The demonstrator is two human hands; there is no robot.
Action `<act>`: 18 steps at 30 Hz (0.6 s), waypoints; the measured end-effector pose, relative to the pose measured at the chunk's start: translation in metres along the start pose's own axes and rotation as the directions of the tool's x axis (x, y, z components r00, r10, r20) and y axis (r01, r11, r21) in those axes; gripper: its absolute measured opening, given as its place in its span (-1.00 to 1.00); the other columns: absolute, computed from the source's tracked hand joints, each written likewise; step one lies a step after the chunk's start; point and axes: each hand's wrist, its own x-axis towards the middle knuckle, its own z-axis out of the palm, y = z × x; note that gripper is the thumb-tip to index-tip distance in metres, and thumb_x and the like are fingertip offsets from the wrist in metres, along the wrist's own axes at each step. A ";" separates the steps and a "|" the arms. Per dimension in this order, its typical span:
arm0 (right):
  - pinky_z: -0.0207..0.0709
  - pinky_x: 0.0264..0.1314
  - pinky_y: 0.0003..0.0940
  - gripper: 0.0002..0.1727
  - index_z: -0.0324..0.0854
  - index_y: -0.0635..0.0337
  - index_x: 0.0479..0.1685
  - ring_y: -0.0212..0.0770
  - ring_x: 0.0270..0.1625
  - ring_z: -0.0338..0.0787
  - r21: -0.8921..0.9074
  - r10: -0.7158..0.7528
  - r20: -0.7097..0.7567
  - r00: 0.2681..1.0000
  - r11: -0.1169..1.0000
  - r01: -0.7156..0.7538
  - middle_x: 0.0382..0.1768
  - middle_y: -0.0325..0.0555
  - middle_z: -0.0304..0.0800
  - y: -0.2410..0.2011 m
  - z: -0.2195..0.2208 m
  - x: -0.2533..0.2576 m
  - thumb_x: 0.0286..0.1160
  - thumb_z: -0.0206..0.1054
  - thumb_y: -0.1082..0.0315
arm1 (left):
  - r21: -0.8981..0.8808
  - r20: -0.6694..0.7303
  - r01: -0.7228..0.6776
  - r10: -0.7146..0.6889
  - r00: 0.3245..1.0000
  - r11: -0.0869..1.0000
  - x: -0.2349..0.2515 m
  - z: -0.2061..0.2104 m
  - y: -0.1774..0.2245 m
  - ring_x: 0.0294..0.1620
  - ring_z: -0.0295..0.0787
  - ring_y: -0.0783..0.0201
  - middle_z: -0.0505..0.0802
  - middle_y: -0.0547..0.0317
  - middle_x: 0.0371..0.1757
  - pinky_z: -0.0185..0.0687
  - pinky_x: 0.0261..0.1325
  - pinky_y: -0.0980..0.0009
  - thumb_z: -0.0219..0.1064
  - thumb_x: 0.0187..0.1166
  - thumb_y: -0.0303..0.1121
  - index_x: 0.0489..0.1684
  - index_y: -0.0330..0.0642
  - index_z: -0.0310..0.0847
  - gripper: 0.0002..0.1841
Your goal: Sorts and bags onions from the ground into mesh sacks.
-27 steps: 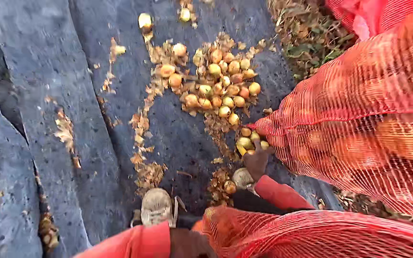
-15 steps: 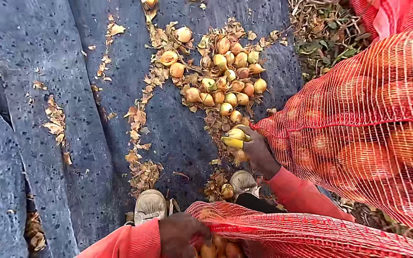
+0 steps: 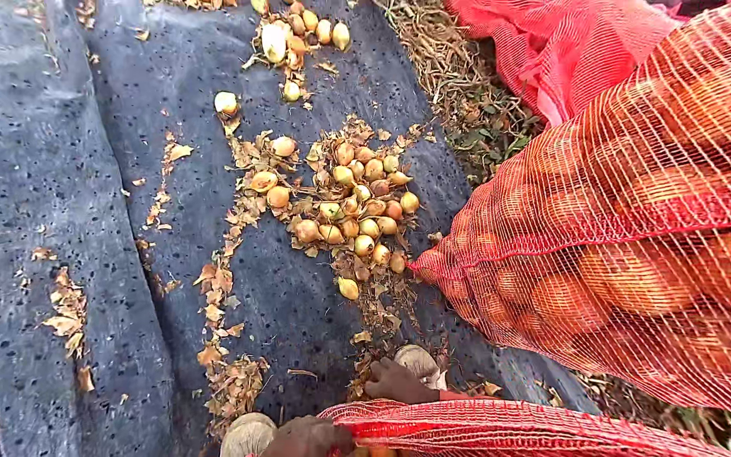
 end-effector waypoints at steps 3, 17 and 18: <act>0.34 0.49 0.40 -0.58 0.64 0.17 0.45 0.57 0.52 0.47 -0.016 -0.080 0.044 0.996 0.997 0.081 0.43 0.54 0.54 0.006 0.005 0.006 0.87 0.00 0.23 | 0.001 -0.040 -0.052 0.052 0.998 0.999 0.000 0.001 -0.004 0.28 0.74 -0.36 0.83 -0.34 0.19 0.53 0.31 -0.38 0.32 0.52 -0.45 0.24 -0.28 0.74 -0.66; 0.63 0.23 0.26 -0.33 0.39 0.31 0.57 0.41 0.29 0.71 0.621 0.713 -0.364 0.600 0.665 -0.414 0.54 0.52 0.35 0.044 -0.177 0.040 0.50 0.42 0.20 | -0.013 -0.009 0.058 -0.058 0.998 0.998 0.003 -0.004 -0.006 0.41 0.68 -0.33 0.79 -0.35 0.31 0.42 0.50 -0.29 0.34 0.51 -0.43 0.30 -0.34 0.71 -0.61; 0.63 0.23 0.27 -0.34 0.41 0.30 0.56 0.43 0.31 0.69 0.638 0.721 -0.355 0.595 0.652 -0.410 0.57 0.54 0.30 0.046 -0.177 0.047 0.48 0.44 0.21 | -0.013 -0.013 0.067 -0.067 0.998 0.998 0.004 -0.005 -0.006 0.41 0.68 -0.34 0.79 -0.36 0.30 0.42 0.49 -0.31 0.34 0.51 -0.42 0.29 -0.36 0.71 -0.61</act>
